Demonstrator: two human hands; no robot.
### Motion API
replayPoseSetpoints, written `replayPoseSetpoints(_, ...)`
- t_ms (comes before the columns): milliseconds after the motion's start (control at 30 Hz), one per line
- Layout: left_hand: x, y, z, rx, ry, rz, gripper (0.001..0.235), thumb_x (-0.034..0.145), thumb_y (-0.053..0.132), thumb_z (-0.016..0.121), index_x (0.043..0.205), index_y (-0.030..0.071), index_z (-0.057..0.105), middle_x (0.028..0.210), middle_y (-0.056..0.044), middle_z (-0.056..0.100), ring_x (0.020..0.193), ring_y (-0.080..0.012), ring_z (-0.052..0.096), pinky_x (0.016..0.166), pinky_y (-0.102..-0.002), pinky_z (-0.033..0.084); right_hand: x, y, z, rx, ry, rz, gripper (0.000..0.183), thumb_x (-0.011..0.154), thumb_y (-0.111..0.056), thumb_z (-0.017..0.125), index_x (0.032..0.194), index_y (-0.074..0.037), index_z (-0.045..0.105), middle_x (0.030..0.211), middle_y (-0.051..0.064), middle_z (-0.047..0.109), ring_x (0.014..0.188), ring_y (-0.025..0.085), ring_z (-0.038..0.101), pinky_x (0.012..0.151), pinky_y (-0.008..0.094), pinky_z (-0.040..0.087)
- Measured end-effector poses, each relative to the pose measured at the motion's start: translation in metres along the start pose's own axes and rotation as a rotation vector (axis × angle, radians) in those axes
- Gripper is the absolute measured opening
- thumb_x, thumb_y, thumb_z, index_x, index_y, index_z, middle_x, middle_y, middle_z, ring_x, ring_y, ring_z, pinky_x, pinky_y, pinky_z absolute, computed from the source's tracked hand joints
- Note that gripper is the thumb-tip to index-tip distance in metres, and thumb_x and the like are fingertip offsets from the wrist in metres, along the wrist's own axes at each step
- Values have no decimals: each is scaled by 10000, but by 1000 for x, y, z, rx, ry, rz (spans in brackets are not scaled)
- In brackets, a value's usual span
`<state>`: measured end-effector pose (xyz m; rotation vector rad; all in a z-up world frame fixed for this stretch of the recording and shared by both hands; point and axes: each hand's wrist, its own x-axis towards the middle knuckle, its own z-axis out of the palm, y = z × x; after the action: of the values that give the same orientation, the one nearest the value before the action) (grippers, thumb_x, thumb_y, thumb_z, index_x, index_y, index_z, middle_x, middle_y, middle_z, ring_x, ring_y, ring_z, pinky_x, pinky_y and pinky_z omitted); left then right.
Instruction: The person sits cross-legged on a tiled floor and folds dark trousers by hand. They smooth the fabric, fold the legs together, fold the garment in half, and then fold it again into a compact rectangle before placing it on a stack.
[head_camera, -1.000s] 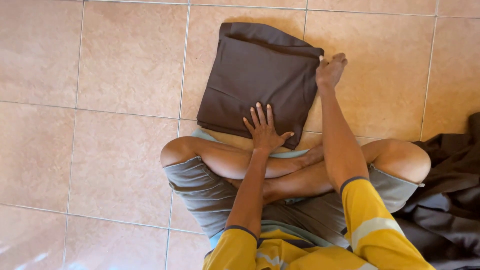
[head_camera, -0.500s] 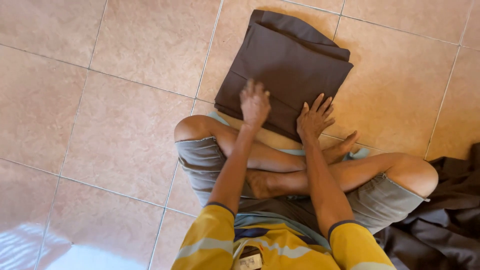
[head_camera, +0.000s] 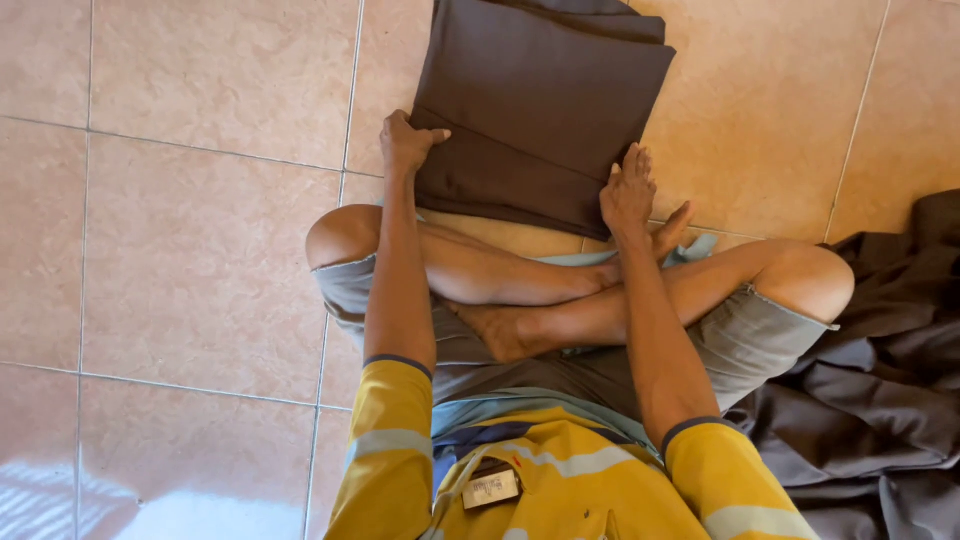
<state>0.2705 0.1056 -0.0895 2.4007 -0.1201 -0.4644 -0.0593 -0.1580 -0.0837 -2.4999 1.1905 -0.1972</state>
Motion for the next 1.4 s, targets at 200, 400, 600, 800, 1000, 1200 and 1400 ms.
replayPoseSetpoints(200, -28, 42, -40, -193, -277, -61, 821, 620, 337, 996, 1283, 43, 612, 1073, -154, 710, 1022, -362, 731, 813, -463, 613, 3, -14, -23, -49, 46, 39, 498, 1170, -311, 354, 1584, -35, 344, 1334, 378, 613, 1060, 510, 710, 879, 634, 548)
replayPoseSetpoints(400, -49, 71, -32, -448, -360, -120, 516, 683, 167, 923, 1155, 69, 737, 1002, -151, 760, 921, -309, 768, 738, -442, 634, 12, -8, -24, -196, 99, 13, 500, 1148, -352, 397, 1521, -27, 470, 1196, 328, 702, 918, 429, 766, 745, 557, 606)
replayPoseSetpoints(600, -85, 200, -135, -187, -210, 142, 452, 734, 170, 736, 1182, 108, 758, 1091, -168, 751, 1094, -390, 698, 880, -542, 566, 11, -21, -41, -108, -121, 94, 615, 1126, -466, 283, 1541, -28, 404, 1281, 344, 656, 1077, 489, 707, 852, 630, 548)
replayPoseSetpoints(800, -113, 296, -177, 202, 10, 444, 604, 749, 57, 459, 1329, 117, 617, 1182, -168, 664, 1156, -414, 556, 967, -575, 447, 9, -26, -35, -1, -44, 18, 552, 1090, -396, 385, 1438, 28, 439, 1504, 318, 479, 1313, 471, 534, 933, 625, 487)
replayPoseSetpoints(1000, -192, 307, -82, 647, 732, 603, 274, 1041, 294, 494, 1237, 332, 682, 818, -22, 631, 508, -247, 641, 396, -412, 438, 12, -28, -41, 33, -184, 102, 583, 1102, -402, 326, 1504, 18, 374, 1587, 295, 374, 1446, 424, 406, 1043, 614, 419)
replayPoseSetpoints(1200, -246, 185, 79, 475, 350, 719, 534, 830, 65, 715, 1360, 73, 647, 1023, -193, 653, 679, -306, 731, 539, -411, 606, 10, -4, -15, 41, -46, 93, 562, 1122, -424, 359, 1509, -39, 491, 1511, 276, 513, 1344, 462, 547, 1012, 639, 482)
replayPoseSetpoints(1400, -221, 126, 83, 343, -508, 474, 730, 850, 320, 779, 1512, 192, 500, 1654, -234, 283, 1145, -476, 676, 921, -603, 581, 8, -3, -20, 71, -73, 99, 528, 1134, -401, 331, 1528, -92, 499, 1506, 259, 530, 1385, 424, 513, 1084, 603, 449)
